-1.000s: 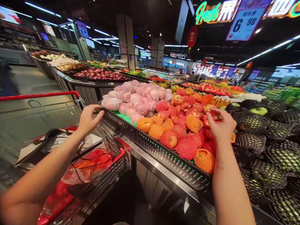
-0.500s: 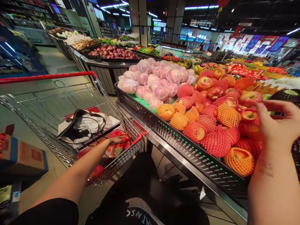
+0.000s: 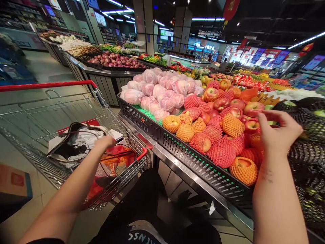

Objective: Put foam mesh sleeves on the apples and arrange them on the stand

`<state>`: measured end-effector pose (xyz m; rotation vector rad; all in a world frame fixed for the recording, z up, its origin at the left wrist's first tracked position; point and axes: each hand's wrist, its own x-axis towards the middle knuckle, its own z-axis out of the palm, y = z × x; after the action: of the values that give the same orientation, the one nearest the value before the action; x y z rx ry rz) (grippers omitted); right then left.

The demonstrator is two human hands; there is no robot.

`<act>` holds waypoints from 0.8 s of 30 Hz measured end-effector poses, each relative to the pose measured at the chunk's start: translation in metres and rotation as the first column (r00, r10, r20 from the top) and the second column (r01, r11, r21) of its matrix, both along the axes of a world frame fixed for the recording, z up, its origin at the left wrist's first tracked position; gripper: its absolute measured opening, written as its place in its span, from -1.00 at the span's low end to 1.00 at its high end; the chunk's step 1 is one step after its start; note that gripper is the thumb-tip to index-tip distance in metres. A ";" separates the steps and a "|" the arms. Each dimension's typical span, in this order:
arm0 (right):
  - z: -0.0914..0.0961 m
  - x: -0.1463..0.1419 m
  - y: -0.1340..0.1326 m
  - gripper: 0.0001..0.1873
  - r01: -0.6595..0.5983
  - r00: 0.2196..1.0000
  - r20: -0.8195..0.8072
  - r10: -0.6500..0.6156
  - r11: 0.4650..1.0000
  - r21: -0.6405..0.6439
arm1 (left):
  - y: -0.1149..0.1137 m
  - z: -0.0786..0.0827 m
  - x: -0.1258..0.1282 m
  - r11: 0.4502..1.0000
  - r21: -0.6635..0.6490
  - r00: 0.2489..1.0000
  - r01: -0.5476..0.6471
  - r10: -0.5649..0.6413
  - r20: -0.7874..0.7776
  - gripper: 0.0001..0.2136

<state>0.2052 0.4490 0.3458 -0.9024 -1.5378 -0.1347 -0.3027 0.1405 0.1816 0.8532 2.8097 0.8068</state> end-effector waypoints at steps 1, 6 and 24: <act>0.001 0.000 -0.001 -0.80 -0.003 1.000 0.001 0.003 1.000 -0.014 | 0.002 0.023 0.007 0.995 -0.052 0.996 -0.081 0.078 -0.051 -0.74; 0.003 -0.001 -0.001 -0.84 -0.034 0.999 -0.030 0.032 0.997 -0.066 | 0.036 0.147 0.110 0.882 0.453 0.901 0.134 0.082 -0.427 -0.56; 0.004 0.003 -0.003 -0.60 -0.705 0.707 -0.425 0.565 0.610 -0.362 | 0.296 0.166 0.305 0.065 0.917 0.389 0.393 -0.916 -0.102 -0.80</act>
<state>0.2082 0.4463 0.3494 -0.6554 -1.5665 0.9373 0.0023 0.4362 0.3473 1.5777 0.9381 1.8240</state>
